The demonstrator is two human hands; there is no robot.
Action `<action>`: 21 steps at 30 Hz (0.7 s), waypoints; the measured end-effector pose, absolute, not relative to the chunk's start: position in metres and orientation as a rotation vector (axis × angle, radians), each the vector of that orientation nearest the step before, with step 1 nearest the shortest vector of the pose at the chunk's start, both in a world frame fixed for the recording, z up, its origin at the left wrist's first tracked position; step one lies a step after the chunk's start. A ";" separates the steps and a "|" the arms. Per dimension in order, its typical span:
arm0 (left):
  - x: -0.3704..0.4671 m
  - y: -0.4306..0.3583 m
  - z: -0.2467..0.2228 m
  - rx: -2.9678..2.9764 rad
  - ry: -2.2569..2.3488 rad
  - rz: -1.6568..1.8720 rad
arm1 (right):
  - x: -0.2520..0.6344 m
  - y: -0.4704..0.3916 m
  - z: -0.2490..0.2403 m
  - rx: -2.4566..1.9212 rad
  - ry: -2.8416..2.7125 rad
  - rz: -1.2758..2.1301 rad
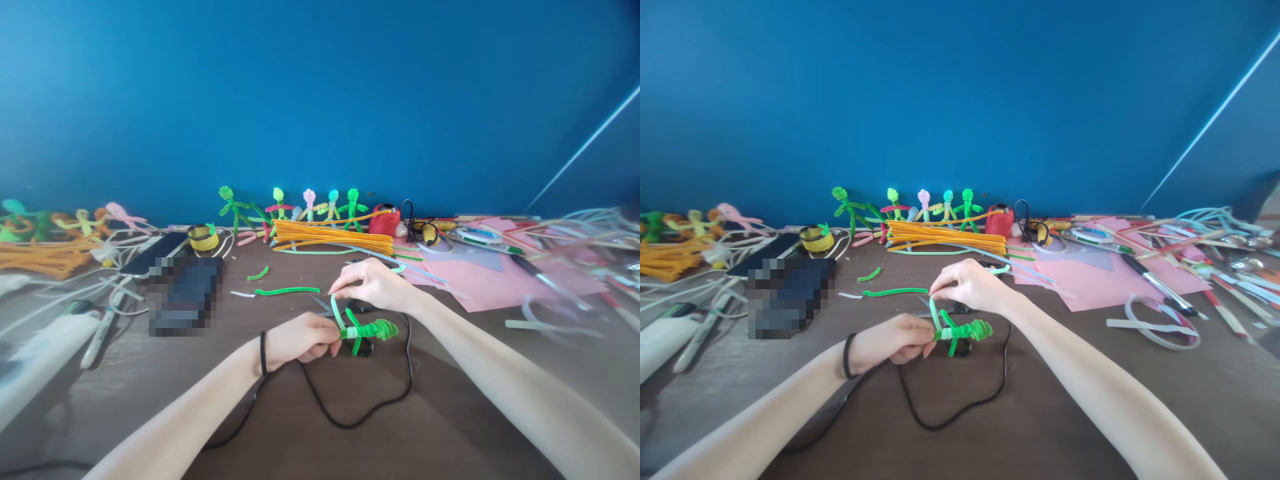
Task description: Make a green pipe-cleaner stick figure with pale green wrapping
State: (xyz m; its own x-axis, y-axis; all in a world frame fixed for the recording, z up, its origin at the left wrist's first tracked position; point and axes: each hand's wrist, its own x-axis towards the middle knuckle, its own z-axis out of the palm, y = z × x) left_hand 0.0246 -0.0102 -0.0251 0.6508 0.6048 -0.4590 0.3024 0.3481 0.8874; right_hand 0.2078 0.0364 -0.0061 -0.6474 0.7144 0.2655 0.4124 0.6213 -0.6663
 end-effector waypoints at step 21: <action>0.020 0.003 -0.028 0.865 0.883 0.885 | 0.200 0.020 0.007 -0.676 -2.226 0.224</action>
State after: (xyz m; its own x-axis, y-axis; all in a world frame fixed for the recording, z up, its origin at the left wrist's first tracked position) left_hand 0.0204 0.0031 -0.0277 0.3575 0.8953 -0.2658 -0.2676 0.3709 0.8893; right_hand 0.1997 0.0197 0.0072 -0.5517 0.5360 0.6390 0.3976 0.8425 -0.3634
